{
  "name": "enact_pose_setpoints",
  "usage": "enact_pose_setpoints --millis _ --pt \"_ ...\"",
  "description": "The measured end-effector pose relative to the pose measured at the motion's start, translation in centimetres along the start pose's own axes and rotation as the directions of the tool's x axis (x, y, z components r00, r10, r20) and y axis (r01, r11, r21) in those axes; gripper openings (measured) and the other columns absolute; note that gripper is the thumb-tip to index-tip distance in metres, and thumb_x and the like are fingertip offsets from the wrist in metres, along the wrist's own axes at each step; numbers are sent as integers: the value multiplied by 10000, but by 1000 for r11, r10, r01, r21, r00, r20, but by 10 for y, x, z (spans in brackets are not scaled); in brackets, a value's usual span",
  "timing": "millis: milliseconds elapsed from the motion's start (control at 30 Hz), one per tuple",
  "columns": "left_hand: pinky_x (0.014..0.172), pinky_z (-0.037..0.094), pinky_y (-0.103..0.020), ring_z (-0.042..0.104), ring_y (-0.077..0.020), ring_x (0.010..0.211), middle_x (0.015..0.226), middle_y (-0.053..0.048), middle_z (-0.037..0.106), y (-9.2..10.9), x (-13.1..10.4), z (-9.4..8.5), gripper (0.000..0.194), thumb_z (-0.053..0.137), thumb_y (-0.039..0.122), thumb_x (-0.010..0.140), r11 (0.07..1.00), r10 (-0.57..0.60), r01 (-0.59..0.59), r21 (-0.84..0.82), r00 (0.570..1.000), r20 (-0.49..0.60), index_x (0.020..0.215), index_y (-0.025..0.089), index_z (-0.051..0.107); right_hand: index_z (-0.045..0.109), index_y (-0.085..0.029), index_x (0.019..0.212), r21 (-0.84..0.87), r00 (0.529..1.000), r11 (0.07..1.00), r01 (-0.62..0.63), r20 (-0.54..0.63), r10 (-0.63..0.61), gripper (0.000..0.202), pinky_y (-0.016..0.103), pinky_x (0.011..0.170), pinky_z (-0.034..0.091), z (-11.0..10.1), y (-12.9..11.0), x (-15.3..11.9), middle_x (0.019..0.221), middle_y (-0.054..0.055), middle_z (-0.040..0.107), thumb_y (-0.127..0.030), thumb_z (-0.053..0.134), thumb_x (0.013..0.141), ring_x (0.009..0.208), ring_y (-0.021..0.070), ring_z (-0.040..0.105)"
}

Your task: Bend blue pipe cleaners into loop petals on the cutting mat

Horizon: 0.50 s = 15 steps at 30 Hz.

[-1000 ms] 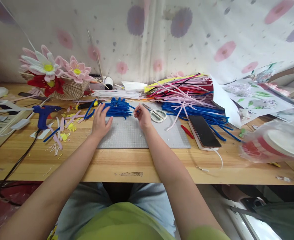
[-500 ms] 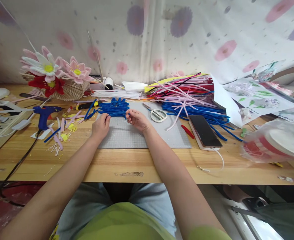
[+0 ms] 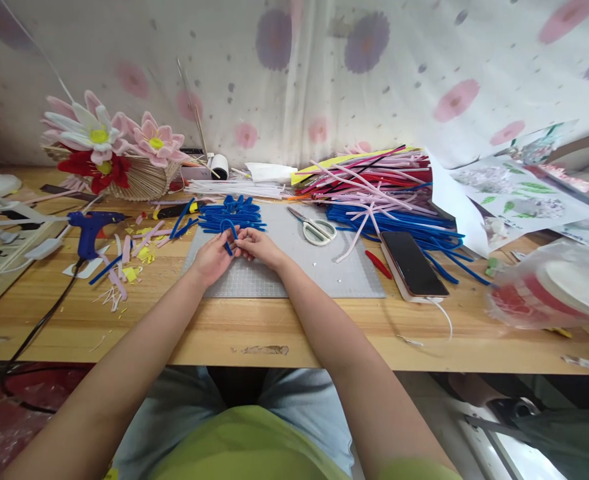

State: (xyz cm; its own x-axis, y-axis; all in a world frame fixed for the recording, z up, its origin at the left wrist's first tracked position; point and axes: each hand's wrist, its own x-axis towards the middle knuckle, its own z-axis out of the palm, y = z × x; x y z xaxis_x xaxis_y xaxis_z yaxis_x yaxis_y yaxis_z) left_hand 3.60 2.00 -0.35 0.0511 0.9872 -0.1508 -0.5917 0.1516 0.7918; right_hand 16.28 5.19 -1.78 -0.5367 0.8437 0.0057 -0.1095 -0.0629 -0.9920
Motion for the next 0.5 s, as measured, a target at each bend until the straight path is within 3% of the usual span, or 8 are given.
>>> enact_pose_setpoints --millis 133,300,500 --pt "561 429 -221 584 -109 687 870 -79 660 0 0 -1 249 375 156 895 1000 -20 22 -19 998 59 910 120 620 420 -184 744 -70 1000 998 7 12 -6 309 161 417 345 1 2 2 534 -60 592 -387 643 676 415 41 444" --pt "535 425 -214 595 -117 690 800 -76 643 -2 -1 3 266 347 152 903 999 -49 50 -7 995 86 862 110 607 438 -183 766 -135 1000 991 10 12 -9 267 157 394 342 4 6 5 525 -76 577 -357 628 698 394 36 434" --pt "680 470 -263 605 -115 714 697 -34 594 1 1 -1 239 362 140 889 1000 20 -19 11 995 -94 687 147 489 458 -186 703 -258 1000 966 20 9 -18 301 171 352 318 5 9 7 499 -58 575 -415 651 675 369 53 432"
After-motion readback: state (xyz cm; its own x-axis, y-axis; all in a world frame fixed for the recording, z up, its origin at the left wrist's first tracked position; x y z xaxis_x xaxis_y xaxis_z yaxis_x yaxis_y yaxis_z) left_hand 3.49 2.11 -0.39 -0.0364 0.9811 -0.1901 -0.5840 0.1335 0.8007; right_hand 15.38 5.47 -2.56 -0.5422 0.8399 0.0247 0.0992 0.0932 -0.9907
